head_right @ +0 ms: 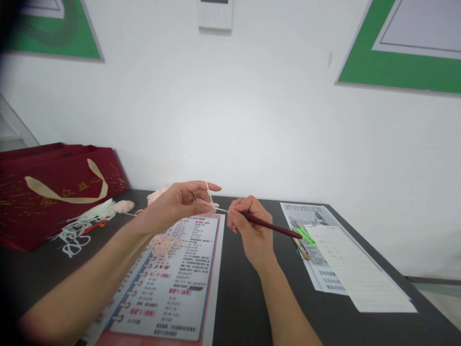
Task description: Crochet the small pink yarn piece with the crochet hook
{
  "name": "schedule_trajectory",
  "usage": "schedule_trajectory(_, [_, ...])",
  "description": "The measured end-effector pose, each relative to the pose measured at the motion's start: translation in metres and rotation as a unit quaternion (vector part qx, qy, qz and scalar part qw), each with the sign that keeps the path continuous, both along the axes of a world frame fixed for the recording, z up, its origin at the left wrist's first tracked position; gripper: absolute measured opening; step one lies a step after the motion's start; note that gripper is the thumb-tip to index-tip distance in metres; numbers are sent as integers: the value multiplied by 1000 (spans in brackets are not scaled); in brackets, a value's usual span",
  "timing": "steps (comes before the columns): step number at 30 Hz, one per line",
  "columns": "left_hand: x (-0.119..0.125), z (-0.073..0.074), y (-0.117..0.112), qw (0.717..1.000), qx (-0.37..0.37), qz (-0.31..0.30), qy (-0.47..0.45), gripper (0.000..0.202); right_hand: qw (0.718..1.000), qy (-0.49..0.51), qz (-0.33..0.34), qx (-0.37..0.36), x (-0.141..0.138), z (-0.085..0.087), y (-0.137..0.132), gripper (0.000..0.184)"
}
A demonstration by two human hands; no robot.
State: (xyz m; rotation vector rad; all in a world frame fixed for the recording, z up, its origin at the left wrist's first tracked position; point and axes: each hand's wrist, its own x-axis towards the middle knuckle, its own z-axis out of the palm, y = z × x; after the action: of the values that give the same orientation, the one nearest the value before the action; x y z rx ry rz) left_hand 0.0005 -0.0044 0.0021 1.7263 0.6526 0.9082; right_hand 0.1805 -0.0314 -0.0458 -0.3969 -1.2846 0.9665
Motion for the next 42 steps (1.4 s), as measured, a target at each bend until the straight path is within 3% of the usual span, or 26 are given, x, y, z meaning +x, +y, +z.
schedule_trajectory(5, [1, -2, -1, 998, 42, 37, 22, 31, 999, -20, -24, 23, 0, -2, 0, 12])
schedule_trajectory(9, [6, -4, -3, 988, 123, 91, 33, 22, 987, -89, -124, 56, -3, -5, -4, 11])
schedule_trajectory(12, [11, -7, -5, 976, 171, 130, 46, 8, 951, -171, -235, 105, -10, -9, -8, 11])
schedule_trajectory(15, [15, -8, -9, 975, 173, 124, 57, 8, 899, -243, -319, 177, -16, -14, -8, 15])
schedule_trajectory(18, [15, -8, -10, 988, 122, 91, 36, 16, 868, -260, -334, 258, -16, -20, -1, 21])
schedule_trajectory(22, [15, -8, -6, 996, -56, -3, -73, 35, 826, -269, -333, 365, -7, -27, 11, 35])
schedule_trajectory(24, [18, -11, -4, 985, -114, -28, -123, 35, 799, -284, -361, 387, -4, -30, 15, 39])
schedule_trajectory(27, [22, -15, -5, 980, -127, -16, -150, 36, 781, -296, -393, 384, -5, -34, 16, 38])
schedule_trajectory(29, [23, -16, -5, 984, -107, 11, -142, 37, 799, -285, -393, 355, -10, -34, 12, 35])
schedule_trajectory(32, [21, -14, -3, 992, -50, 52, -107, 37, 880, -218, -344, 243, -17, -27, 4, 23])
schedule_trajectory(34, [17, -13, -1, 993, -8, 75, -89, 36, 947, -123, -265, 134, -20, -19, 0, 13])
schedule_trajectory(36, [14, -11, 1, 993, 23, 93, -76, 35, 985, -25, -165, 51, -21, -10, -2, 11])
schedule_trajectory(39, [11, -11, 2, 993, 49, 103, -45, 35, 996, 54, -70, -35, -19, -1, -1, 15])
schedule_trajectory(42, [10, -11, 3, 992, 60, 103, -31, 32, 996, 18, -85, -30, -13, 0, -3, 14])
